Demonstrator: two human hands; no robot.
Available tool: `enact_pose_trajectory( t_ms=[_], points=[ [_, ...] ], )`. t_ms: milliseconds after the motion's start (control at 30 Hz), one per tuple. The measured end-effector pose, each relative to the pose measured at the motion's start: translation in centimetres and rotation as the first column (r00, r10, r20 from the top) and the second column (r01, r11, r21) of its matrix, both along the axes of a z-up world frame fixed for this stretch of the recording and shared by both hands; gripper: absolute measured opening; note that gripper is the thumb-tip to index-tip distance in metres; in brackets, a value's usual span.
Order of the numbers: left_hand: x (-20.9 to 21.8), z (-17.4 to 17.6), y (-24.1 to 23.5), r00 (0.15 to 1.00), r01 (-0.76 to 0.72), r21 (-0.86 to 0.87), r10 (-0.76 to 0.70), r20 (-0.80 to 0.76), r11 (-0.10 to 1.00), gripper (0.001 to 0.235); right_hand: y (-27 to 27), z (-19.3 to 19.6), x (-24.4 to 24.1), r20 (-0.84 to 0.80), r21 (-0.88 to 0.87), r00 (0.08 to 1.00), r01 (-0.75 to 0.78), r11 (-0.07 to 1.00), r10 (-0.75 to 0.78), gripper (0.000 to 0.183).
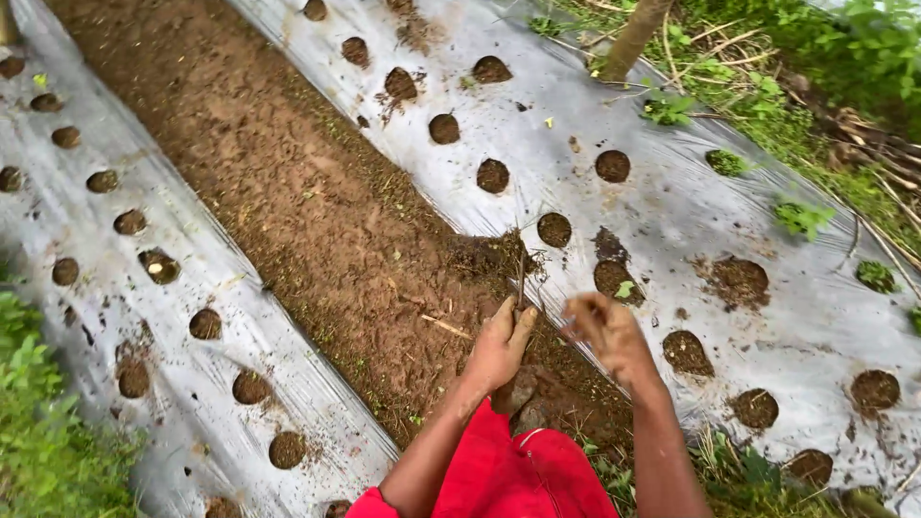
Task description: Using hands and a hand hoe to remove weeds and clear soil between rows of plants in a field.
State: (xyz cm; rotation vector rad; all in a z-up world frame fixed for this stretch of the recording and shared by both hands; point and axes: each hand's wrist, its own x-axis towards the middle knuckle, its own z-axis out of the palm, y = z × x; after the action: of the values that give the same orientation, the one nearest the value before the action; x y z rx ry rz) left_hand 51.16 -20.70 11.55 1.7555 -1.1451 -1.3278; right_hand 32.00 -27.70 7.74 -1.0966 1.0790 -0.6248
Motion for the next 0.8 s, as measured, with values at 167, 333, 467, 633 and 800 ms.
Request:
enact_pose_trajectory(
  t_ms=[167, 333, 467, 633, 800],
  points=[
    [-1.8, -1.8, 2.1, 0.968, 0.039, -0.094, -0.014, 0.252, 0.995, 0.039, -3.0, 5.3, 6.6, -0.523, -0.426, 0.852, -0.226, 0.876, -0.034, 0.067],
    [-2.4, -0.2, 2.7, 0.940, -0.016, 0.086, -0.014, 0.340, 0.996, 0.050, -4.0, 3.8, 9.4, -0.463, -0.529, 0.886, -0.293, 0.797, 0.018, 0.044],
    [-1.3, -2.2, 2.3, 0.919, -0.081, 0.027, 0.064, 0.389, 0.996, 0.043, -3.3, 4.4, 10.5, -0.445, -0.754, 0.888, -0.442, 0.487, 0.118, 0.020],
    [0.0, -0.6, 1.9, 0.921, -0.197, -0.063, 0.207, 0.329, 0.978, 0.031, -3.9, 7.6, 13.5, -0.126, -0.798, 0.926, -0.308, 0.518, 0.357, 0.017],
    [3.3, 1.0, 1.7, 0.931, -0.260, -0.045, 0.263, 0.254, 0.965, 0.048, -9.4, 5.3, 17.8, 0.447, -0.368, 0.886, 0.056, 0.928, 0.124, 0.022]
  ],
)
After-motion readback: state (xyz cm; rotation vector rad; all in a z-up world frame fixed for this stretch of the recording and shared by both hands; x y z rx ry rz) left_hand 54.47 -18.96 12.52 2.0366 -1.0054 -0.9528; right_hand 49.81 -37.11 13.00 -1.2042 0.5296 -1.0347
